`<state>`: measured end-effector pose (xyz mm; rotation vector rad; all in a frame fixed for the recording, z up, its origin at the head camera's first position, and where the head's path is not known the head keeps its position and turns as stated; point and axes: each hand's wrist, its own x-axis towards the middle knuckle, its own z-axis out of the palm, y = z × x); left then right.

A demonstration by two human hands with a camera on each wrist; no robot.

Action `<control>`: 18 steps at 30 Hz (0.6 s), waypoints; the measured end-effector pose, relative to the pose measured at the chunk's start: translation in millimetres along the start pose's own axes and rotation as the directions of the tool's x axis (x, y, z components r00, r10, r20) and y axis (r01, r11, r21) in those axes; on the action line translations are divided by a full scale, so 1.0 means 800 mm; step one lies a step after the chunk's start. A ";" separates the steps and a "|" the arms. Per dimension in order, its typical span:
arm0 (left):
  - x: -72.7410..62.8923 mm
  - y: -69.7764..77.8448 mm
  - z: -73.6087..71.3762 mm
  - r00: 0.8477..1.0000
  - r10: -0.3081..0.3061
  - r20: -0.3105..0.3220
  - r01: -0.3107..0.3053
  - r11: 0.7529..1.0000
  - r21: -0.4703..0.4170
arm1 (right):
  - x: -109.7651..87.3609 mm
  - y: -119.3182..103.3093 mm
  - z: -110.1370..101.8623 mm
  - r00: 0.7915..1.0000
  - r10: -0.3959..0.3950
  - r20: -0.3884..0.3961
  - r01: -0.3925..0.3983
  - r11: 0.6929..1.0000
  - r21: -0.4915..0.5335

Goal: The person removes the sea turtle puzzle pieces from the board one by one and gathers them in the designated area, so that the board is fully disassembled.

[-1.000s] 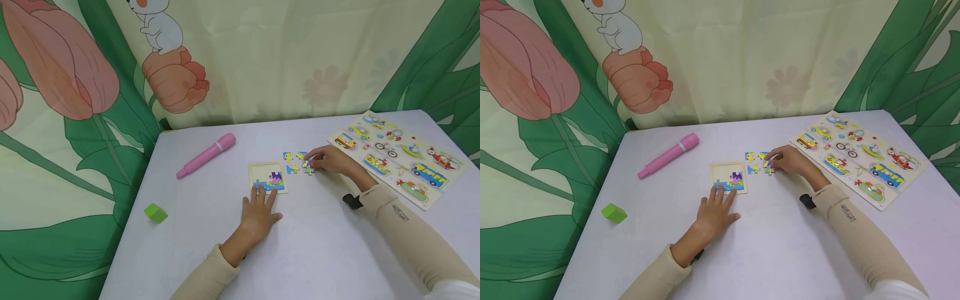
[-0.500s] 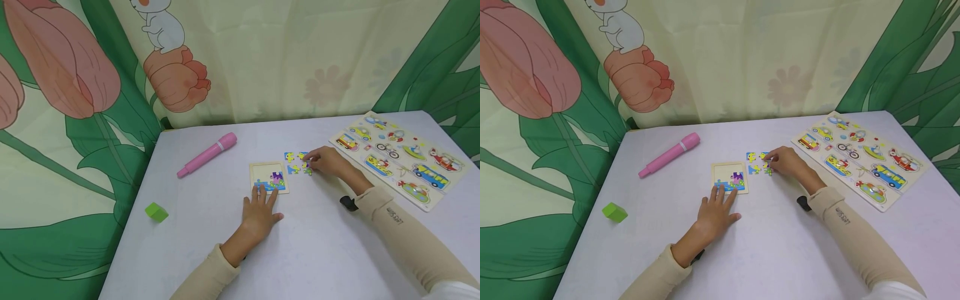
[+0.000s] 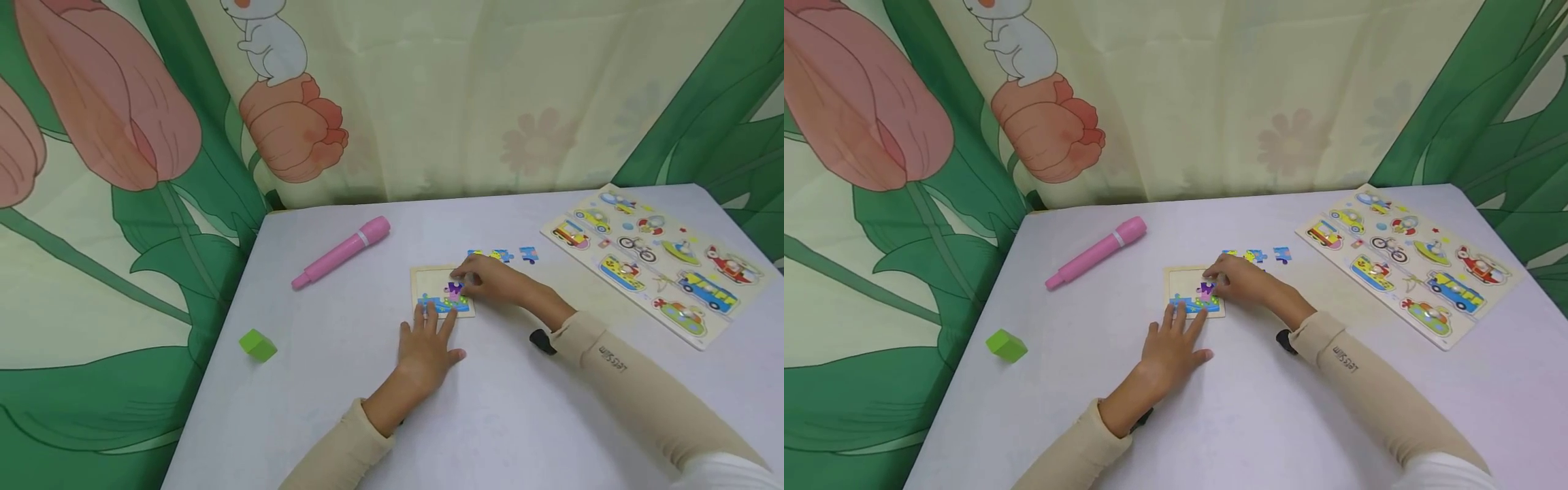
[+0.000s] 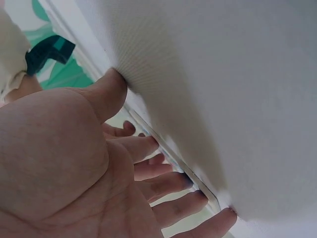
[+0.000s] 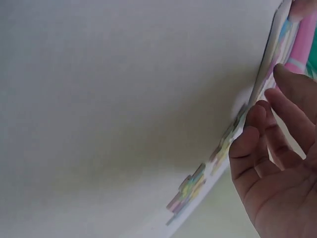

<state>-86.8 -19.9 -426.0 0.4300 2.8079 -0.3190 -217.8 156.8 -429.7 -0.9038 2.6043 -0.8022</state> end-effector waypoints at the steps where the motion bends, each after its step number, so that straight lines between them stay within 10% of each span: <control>1: 0.000 0.001 0.000 1.000 0.000 0.001 0.000 1.000 -0.001 | 0.001 -0.001 0.002 1.000 -0.005 0.006 0.005 1.000 -0.001; 18: -0.002 0.000 -0.002 1.000 -0.002 0.000 0.002 1.000 0.002 | 0.002 -0.006 0.005 1.000 0.000 0.001 0.000 0.998 0.067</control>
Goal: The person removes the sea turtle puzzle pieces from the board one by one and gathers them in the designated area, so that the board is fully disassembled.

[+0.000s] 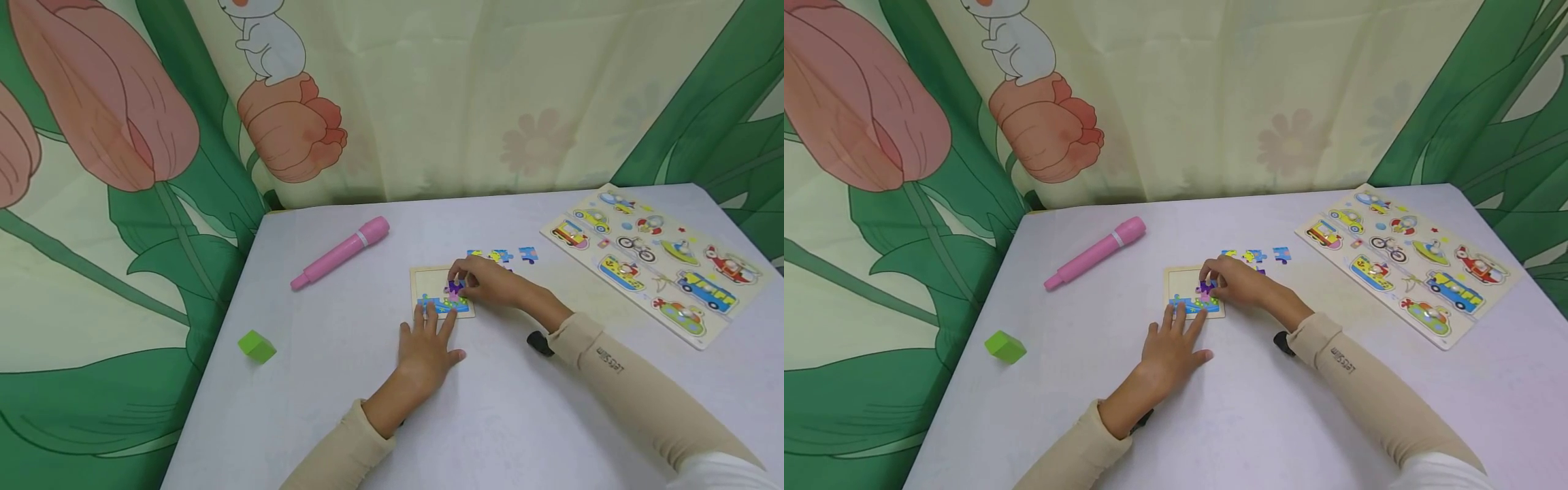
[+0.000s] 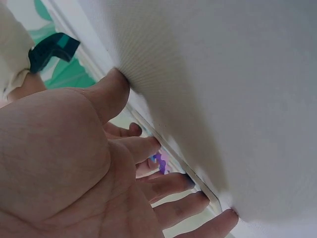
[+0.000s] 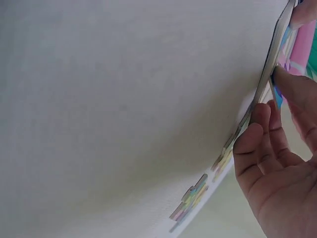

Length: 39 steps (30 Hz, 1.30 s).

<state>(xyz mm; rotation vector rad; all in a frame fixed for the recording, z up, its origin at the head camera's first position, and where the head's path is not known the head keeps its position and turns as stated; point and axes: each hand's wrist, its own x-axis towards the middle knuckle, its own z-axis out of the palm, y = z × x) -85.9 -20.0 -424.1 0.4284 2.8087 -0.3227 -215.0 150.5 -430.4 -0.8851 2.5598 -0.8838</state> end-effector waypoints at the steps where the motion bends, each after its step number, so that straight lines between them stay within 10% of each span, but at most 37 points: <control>1: 0.000 0.000 0.000 1.000 0.000 0.000 0.000 1.000 0.000 | -0.001 0.001 0.000 1.000 -0.008 -0.007 0.008 1.000 0.001; 23: 0.003 0.002 0.000 1.000 0.004 0.021 -0.004 1.000 0.012 | -0.023 0.015 -0.016 0.993 -0.051 -0.108 0.062 0.992 0.111; 39: 0.002 0.001 -0.001 0.999 0.008 0.037 -0.009 1.000 0.014 | -0.094 0.074 -0.110 0.932 0.347 -0.100 -0.329 0.930 0.161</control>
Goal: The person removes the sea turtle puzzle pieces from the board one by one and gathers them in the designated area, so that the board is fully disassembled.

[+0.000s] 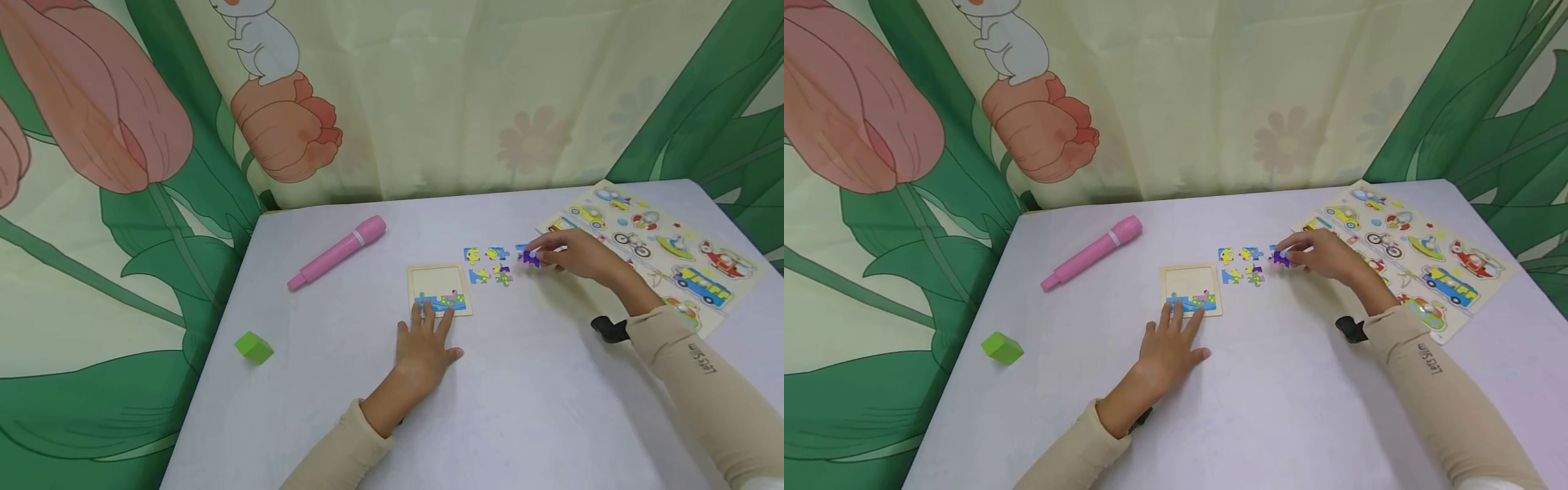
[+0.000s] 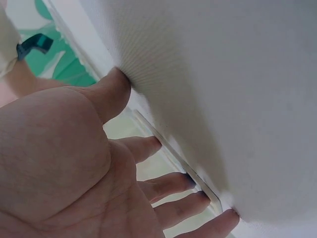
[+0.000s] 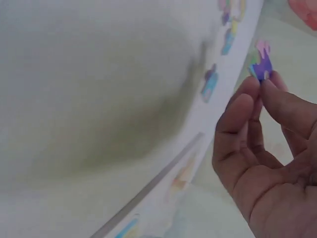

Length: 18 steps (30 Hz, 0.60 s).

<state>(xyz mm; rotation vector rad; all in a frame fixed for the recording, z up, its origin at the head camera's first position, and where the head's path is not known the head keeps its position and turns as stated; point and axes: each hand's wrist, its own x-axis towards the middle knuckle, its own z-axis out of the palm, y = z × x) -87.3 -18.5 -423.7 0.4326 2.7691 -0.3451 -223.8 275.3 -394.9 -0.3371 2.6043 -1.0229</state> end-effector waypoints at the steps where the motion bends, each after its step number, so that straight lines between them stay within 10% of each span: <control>1: 0.001 0.000 0.000 1.000 -0.001 0.000 0.001 1.000 -0.006 | 0.001 0.004 -0.001 1.000 0.012 0.011 -0.012 1.000 -0.008; 18: 0.000 -0.001 -0.001 1.000 0.000 -0.008 0.000 1.000 -0.016 | 0.012 0.011 0.018 1.000 0.019 -0.004 -0.019 0.985 -0.174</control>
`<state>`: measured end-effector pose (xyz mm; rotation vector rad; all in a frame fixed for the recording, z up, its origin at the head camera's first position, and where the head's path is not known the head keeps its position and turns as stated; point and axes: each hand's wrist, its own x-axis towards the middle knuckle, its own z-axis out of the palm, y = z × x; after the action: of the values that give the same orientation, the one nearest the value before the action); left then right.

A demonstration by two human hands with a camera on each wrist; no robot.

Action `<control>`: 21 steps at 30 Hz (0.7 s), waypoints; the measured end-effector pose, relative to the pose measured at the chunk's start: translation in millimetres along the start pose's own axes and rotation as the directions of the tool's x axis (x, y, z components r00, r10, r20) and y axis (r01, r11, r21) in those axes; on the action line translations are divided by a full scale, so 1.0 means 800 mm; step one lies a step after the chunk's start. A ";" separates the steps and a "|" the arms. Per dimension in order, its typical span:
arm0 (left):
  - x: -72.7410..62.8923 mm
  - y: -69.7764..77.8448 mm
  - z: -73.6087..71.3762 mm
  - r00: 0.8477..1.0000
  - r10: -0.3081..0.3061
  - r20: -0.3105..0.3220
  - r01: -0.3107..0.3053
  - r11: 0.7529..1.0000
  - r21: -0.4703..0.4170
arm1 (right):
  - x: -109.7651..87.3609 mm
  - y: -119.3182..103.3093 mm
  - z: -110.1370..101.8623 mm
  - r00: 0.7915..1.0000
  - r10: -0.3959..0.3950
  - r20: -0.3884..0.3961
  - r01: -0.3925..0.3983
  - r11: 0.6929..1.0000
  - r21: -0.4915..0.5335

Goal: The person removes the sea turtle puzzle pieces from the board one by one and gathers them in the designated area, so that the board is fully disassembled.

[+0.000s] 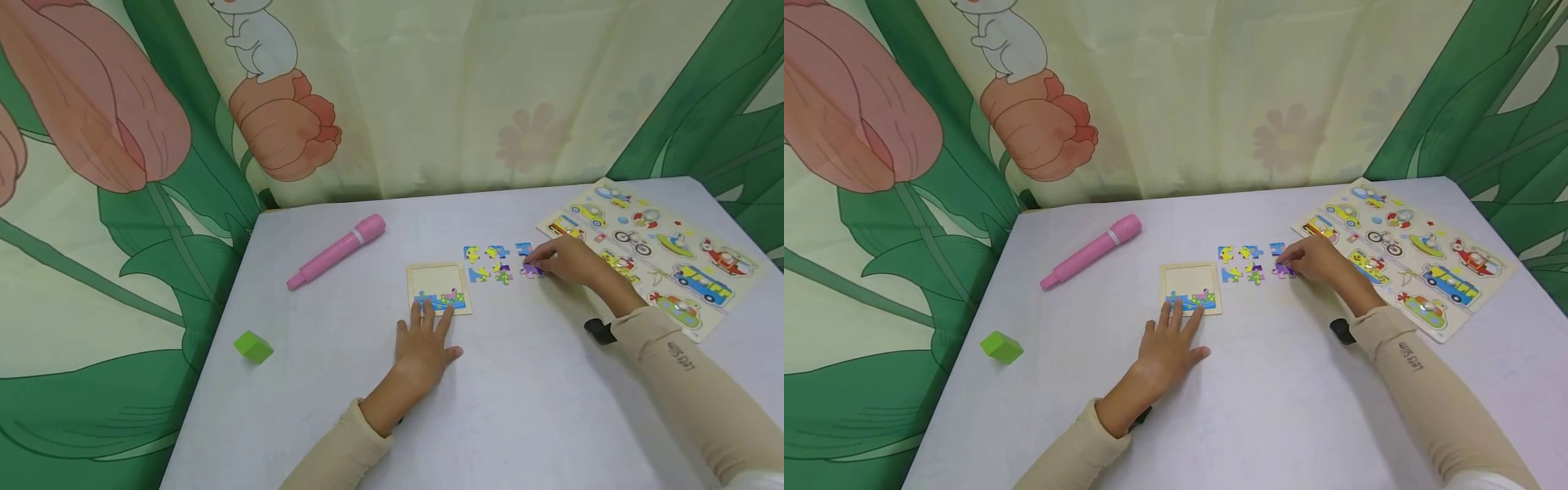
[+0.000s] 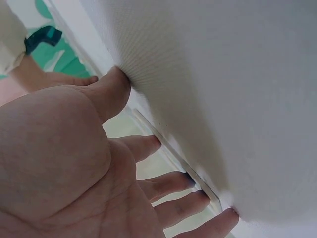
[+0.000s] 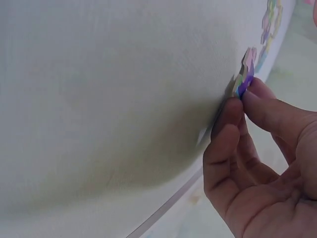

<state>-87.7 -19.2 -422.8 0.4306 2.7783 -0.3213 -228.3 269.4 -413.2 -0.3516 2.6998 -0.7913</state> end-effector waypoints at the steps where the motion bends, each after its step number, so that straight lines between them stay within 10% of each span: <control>1: 0.000 0.000 0.000 1.000 0.000 0.000 0.000 1.000 -0.002 | -0.001 -0.001 0.002 1.000 -0.005 -0.013 0.005 1.000 -0.004; 12: 0.000 -0.002 -0.002 1.000 0.012 -0.005 -0.012 0.997 -0.072 | -0.009 -0.007 0.020 0.993 0.065 -0.104 -0.063 0.998 0.018; 21: -0.004 -0.003 0.001 0.999 0.020 -0.033 -0.023 0.996 -0.091 | 0.008 -0.063 0.039 0.992 -0.067 -0.110 0.064 0.998 -0.028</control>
<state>-85.7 -22.6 -421.8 0.4461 2.8039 -0.1829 -215.5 211.2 -411.7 -0.4160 2.8166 -0.8194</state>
